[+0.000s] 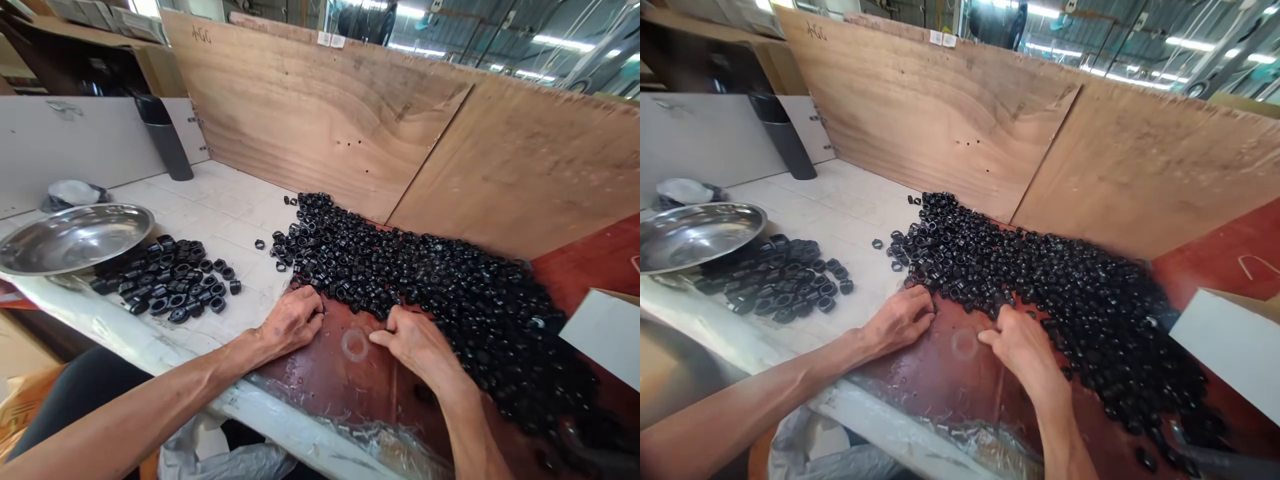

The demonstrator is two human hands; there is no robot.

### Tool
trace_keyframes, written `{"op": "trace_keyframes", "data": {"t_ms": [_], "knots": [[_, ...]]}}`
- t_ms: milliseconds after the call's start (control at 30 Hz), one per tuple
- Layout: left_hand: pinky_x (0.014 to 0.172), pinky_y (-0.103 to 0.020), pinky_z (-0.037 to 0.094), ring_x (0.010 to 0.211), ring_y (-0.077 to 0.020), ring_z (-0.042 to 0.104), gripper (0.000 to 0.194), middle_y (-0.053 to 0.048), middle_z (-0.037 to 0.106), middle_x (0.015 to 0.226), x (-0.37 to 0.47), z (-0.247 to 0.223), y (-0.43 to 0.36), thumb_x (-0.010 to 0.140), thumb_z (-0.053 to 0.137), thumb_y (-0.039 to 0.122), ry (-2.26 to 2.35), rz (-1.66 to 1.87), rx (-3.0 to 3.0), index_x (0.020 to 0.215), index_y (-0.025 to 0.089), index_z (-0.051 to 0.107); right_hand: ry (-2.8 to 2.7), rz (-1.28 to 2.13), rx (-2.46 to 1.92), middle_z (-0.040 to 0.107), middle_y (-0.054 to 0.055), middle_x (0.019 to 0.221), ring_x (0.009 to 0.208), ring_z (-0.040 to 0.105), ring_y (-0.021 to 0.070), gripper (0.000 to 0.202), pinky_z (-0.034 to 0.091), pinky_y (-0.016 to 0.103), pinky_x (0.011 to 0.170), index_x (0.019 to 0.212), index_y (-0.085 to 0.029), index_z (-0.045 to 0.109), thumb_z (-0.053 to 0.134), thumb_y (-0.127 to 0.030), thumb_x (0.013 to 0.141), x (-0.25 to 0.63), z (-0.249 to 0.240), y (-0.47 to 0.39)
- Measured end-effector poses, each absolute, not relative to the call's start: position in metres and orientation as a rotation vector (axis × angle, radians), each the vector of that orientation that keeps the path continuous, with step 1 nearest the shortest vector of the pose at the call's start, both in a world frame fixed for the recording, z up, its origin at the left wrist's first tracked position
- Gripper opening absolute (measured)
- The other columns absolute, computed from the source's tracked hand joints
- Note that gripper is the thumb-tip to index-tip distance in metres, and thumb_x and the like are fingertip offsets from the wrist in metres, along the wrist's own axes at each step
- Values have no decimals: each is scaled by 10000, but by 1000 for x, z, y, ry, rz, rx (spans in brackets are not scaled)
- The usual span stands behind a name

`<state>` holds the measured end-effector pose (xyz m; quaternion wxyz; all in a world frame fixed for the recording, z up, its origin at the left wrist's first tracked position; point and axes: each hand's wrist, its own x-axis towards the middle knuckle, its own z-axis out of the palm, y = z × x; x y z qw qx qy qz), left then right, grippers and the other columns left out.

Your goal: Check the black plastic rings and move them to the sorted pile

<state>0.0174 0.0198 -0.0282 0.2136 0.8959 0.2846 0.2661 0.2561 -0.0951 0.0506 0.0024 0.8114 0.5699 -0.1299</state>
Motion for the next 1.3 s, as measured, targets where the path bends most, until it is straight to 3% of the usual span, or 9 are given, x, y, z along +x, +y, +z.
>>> {"op": "trace_keyframes", "data": {"t_ms": [133, 267, 400, 600, 667, 800, 967, 1133, 1300], "knots": [[785, -304, 494, 840, -178, 608, 121, -35, 622, 928, 18, -25, 19, 842, 566, 107, 828, 749, 2440, 929, 189, 584, 1546, -354, 2644, 728, 108, 785, 770, 684, 290, 386, 362, 317, 625, 887, -207, 664, 757, -564, 775, 293, 67, -102], [747, -288, 488, 787, -164, 606, 173, -8, 616, 863, 18, -22, 18, 828, 564, 99, 821, 768, 2377, 968, 198, 581, 1801, -463, 2597, 754, 118, 891, 873, 716, 278, 381, 425, 304, 704, 1073, -172, 640, 746, -457, 844, 286, 50, -94], [727, -288, 483, 752, -162, 602, 195, 1, 623, 827, 20, -21, 16, 833, 576, 119, 783, 750, 2370, 1009, 200, 599, 1925, -422, 2550, 747, 150, 940, 939, 712, 292, 271, 424, 319, 758, 1087, -145, 620, 649, -375, 948, 255, 29, -81], [745, -303, 476, 767, -170, 613, 190, -11, 670, 874, 20, -20, 11, 845, 578, 145, 789, 652, 2395, 1021, 196, 631, 2052, -566, 2602, 733, 87, 981, 881, 699, 248, 490, 418, 287, 704, 1325, -174, 538, 691, -377, 906, 239, 24, -78], [710, -293, 467, 729, -163, 603, 173, -1, 658, 815, 20, -18, 11, 848, 584, 158, 819, 638, 2353, 1007, 195, 643, 2021, -610, 2648, 727, 60, 903, 811, 689, 231, 488, 409, 282, 676, 1310, -178, 566, 707, -363, 881, 246, 26, -79], [617, -256, 446, 648, -137, 575, 232, 18, 624, 733, 20, -13, 12, 839, 589, 158, 861, 613, 2164, 1052, 193, 675, 2060, -623, 2798, 709, 30, 797, 722, 662, 198, 254, 436, 284, 669, 1054, -197, 692, 678, -385, 883, 257, 33, -82], [641, -270, 528, 688, -138, 647, 273, -24, 683, 845, 23, -4, 13, 837, 635, 226, 730, 593, 1592, 1098, 154, 679, 2050, -1527, 2964, 717, 27, 838, 676, 667, 159, 389, 505, 257, 610, 889, -192, 756, 592, -543, 931, 234, 36, -81], [718, -309, 579, 672, -140, 691, 364, -23, 712, 761, 23, 1, 12, 806, 775, 298, 530, 541, 1164, 1085, 120, 624, 1807, -2642, 2915, 726, 47, 894, 782, 673, 154, 387, 575, 274, 713, 857, -170, 782, 805, -551, 794, 206, 25, -74], [702, -278, 573, 641, -114, 670, 376, 3, 683, 734, 22, 7, 10, 771, 829, 294, 523, 557, 1147, 1060, 123, 659, 1529, -3026, 2849, 767, 76, 981, 924, 712, 187, 364, 590, 322, 877, 824, -161, 773, 922, -465, 691, 205, 27, -72]]}}
